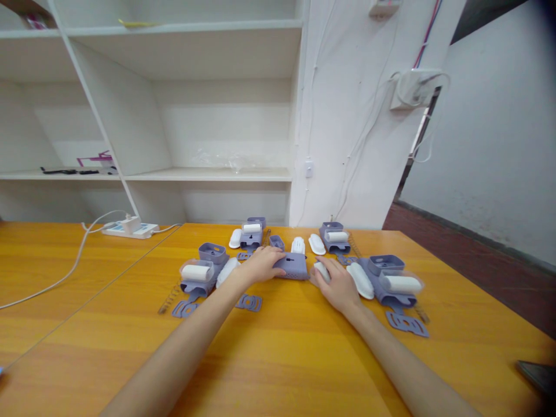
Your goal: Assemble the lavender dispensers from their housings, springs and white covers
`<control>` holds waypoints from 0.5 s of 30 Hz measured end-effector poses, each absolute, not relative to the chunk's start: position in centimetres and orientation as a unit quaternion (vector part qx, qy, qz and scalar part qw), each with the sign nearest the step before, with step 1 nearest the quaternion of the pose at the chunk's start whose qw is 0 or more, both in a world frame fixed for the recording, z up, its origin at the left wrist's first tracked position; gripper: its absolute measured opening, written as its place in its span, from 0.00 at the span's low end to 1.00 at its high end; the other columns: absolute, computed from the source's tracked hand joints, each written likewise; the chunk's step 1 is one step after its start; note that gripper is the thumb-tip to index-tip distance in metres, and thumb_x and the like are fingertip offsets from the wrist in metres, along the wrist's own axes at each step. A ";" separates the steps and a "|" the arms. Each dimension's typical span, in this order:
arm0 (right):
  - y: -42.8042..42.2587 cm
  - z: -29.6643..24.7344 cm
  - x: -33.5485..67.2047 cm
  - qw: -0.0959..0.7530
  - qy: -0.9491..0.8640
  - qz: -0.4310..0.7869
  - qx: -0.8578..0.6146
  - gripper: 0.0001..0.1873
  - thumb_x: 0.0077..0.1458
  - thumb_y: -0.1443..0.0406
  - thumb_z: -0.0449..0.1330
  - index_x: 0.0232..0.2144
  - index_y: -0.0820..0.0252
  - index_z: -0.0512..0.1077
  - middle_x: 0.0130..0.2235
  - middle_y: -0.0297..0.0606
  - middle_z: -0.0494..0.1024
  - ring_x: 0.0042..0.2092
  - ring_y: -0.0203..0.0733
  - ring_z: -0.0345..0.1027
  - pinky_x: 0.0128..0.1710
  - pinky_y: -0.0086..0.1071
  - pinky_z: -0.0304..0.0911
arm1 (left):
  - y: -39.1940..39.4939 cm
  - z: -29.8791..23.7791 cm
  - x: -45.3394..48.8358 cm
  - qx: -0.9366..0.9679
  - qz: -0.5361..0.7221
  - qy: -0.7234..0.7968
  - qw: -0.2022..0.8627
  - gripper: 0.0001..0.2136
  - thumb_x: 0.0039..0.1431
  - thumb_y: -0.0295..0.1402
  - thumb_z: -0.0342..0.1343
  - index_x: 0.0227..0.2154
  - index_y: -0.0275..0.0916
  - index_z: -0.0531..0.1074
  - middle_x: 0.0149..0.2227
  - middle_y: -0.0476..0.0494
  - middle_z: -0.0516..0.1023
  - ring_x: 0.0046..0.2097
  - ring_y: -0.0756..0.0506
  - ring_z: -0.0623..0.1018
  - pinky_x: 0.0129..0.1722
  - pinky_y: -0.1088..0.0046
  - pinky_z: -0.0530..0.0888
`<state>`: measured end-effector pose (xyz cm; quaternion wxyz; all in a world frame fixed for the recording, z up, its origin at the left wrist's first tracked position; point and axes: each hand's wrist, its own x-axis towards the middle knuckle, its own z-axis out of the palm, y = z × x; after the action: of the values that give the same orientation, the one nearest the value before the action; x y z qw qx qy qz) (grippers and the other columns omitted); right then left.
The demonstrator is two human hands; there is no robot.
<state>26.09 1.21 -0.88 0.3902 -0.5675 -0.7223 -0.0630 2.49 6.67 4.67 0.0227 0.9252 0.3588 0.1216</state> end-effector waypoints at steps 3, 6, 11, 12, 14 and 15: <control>1.1 -0.9 26.1 0.392 -0.719 -0.071 -0.569 0.17 0.55 0.61 0.51 0.46 0.59 0.67 0.44 0.42 0.73 0.45 0.46 0.67 0.47 0.38 0.61 | 7.0 4.3 2.5 0.924 0.125 0.360 0.017 0.21 0.53 0.40 0.55 0.49 0.41 0.66 0.53 0.40 0.67 0.53 0.40 0.68 0.52 0.65 0.63; 0.9 -0.8 26.1 0.383 -0.727 -0.074 -0.566 0.17 0.55 0.61 0.51 0.46 0.59 0.67 0.44 0.42 0.73 0.45 0.46 0.67 0.46 0.38 0.62 | 7.2 4.0 2.5 0.921 0.134 0.366 0.006 0.21 0.53 0.39 0.55 0.50 0.41 0.65 0.53 0.39 0.67 0.52 0.40 0.68 0.52 0.64 0.63; 0.7 -0.8 25.8 0.364 -0.739 -0.083 -0.561 0.17 0.55 0.61 0.51 0.47 0.58 0.66 0.43 0.41 0.73 0.44 0.45 0.67 0.45 0.37 0.62 | 7.6 3.4 3.0 0.920 0.140 0.366 -0.007 0.20 0.54 0.38 0.54 0.50 0.40 0.65 0.52 0.39 0.67 0.53 0.40 0.68 0.51 0.64 0.64; 0.7 -0.7 25.8 0.362 -0.739 -0.085 -0.562 0.17 0.55 0.61 0.51 0.47 0.58 0.66 0.43 0.41 0.73 0.44 0.45 0.67 0.46 0.37 0.62 | 7.7 3.4 3.2 0.920 0.141 0.364 -0.011 0.20 0.55 0.38 0.54 0.50 0.40 0.65 0.52 0.39 0.67 0.53 0.40 0.67 0.51 0.64 0.64; 0.6 -0.6 25.7 0.355 -0.741 -0.086 -0.563 0.17 0.56 0.62 0.50 0.48 0.58 0.65 0.43 0.41 0.73 0.45 0.46 0.66 0.46 0.37 0.62 | 7.8 3.3 3.6 0.920 0.144 0.363 -0.021 0.19 0.55 0.38 0.53 0.49 0.39 0.65 0.52 0.38 0.68 0.53 0.40 0.67 0.51 0.65 0.64; 0.5 -0.6 25.7 0.351 -0.744 -0.086 -0.563 0.18 0.56 0.62 0.50 0.48 0.58 0.65 0.43 0.41 0.72 0.45 0.46 0.66 0.46 0.37 0.62 | 7.8 3.3 3.7 0.920 0.145 0.364 -0.028 0.18 0.55 0.37 0.53 0.49 0.39 0.65 0.51 0.39 0.68 0.53 0.40 0.67 0.51 0.65 0.64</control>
<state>25.74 0.48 -0.57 0.3508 -0.5626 -0.7436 -0.0858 3.73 7.83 3.34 -0.0275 0.9199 0.3635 0.1446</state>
